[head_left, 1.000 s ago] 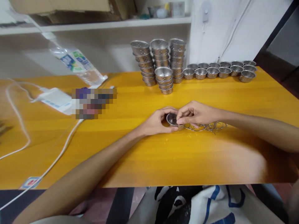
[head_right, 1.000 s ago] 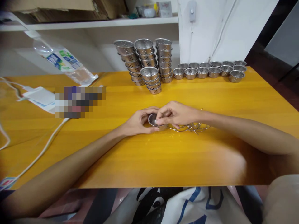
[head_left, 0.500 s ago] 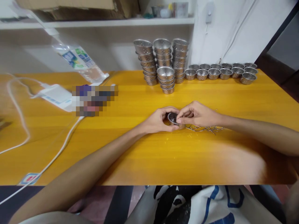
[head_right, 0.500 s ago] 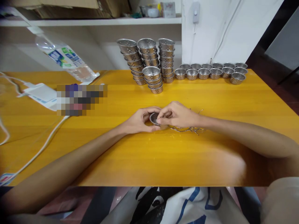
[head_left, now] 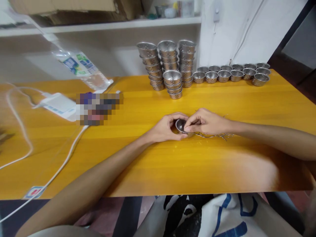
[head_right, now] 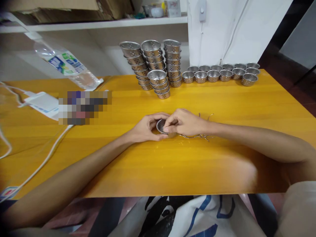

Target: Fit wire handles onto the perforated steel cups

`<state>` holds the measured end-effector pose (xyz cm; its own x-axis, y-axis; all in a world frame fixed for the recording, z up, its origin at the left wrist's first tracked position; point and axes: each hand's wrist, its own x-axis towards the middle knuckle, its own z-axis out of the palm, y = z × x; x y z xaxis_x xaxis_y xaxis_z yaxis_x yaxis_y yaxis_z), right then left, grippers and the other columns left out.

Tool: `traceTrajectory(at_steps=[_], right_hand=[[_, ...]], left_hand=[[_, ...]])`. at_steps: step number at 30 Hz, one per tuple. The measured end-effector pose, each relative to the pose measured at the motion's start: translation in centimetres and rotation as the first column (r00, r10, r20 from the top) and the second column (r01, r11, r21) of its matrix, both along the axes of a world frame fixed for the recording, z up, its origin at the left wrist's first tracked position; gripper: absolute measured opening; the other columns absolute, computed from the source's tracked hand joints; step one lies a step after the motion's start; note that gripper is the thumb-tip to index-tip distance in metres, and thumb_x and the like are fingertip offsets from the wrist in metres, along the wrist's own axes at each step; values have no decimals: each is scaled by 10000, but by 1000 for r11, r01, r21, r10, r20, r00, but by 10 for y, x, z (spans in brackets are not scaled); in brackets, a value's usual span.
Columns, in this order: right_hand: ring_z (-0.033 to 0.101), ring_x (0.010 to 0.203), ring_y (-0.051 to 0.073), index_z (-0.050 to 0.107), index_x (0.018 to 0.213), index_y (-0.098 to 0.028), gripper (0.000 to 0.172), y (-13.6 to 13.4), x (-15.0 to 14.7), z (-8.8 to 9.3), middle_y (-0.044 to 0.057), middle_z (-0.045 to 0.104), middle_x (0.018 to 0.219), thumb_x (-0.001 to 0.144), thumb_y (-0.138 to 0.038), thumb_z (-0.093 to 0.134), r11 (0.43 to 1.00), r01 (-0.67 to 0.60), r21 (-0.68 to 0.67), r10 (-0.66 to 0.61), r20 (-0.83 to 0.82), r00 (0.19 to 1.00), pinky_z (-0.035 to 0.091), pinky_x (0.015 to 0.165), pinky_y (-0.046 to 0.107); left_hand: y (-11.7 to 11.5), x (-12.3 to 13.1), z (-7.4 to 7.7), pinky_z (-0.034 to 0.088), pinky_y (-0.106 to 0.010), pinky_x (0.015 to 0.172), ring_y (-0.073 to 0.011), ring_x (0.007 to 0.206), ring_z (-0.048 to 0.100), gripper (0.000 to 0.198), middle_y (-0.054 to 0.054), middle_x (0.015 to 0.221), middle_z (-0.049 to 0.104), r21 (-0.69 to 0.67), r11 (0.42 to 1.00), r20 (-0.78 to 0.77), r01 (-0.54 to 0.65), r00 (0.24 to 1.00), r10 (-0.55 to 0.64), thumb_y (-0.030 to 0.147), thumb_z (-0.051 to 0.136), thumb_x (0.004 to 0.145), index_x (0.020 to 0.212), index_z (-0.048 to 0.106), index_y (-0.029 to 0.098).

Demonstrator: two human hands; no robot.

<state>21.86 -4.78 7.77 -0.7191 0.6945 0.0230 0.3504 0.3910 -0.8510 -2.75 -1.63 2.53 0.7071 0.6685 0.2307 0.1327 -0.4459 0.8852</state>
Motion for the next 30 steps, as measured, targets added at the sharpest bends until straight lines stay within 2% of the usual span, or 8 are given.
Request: traceTrajectory(at_steps=[5,9,12,15,18,22,26,30], right_hand=[[569,639,89,802,1128,-144,244,3,4,4,17,701,892,1020,-346,717,989,148,18,-147,-23,989,429,642,243],[637,641,73,678,1426,-188,507,4,3,3,89,740,1240,941,-223,824,933,351,75,-351,-25,936,476,609,231],[646,529,79,724,1281,-163,285,8,4,5,82,803,1171,995,-167,734,946,324,-27,-320,82,944,499,550,252],[747,696,139,814,1103,-149,135,35,18,12,81,849,1076,990,-167,742,928,330,175,-352,117,929,577,702,282],[784,952,232,867,1157,-144,239,81,62,22,120,860,1070,927,-180,812,751,466,469,-563,86,822,592,858,338],[765,963,290,867,1225,-82,352,134,157,29,177,844,1037,901,-206,808,431,654,622,-869,90,487,572,907,395],[740,1030,325,865,1236,-73,365,157,237,14,225,830,1073,926,-247,780,276,717,640,-958,122,259,549,996,430],[714,1044,315,867,1250,-88,390,166,275,-5,227,823,1095,934,-295,770,235,699,676,-972,151,180,545,985,420]], left_hand=[[-10,3,3,588,-470,1081,-302,1178,750,462,-121,1248,777,217,966,27,-142,990,140,359,940,770,1162,756,200],[-22,7,4,589,-484,1049,-299,1140,726,557,-111,1235,779,445,826,156,-346,938,309,423,977,799,1259,727,233],[-26,8,1,595,-494,1033,-298,1130,712,777,-121,1323,774,546,763,153,-346,937,315,484,972,852,1516,628,273],[-24,8,-4,594,-507,1076,-302,1236,700,903,-170,1586,649,533,791,94,-299,951,296,487,869,972,1724,397,320],[-18,7,-9,615,-461,1042,-258,1198,711,726,-174,1615,605,507,804,41,-309,941,336,392,709,1081,1722,379,304],[-14,6,-13,632,-421,994,-223,1101,715,571,-148,1430,653,503,791,7,-347,917,398,296,657,1071,1613,484,241],[-13,5,-14,641,-404,953,-194,982,709,502,-100,1270,646,490,791,-25,-366,901,432,242,653,1036,1524,534,233],[-12,4,-14,640,-400,950,-198,1020,721,466,-93,1286,633,476,790,-39,-386,888,458,229,644,1027,1483,551,248]])
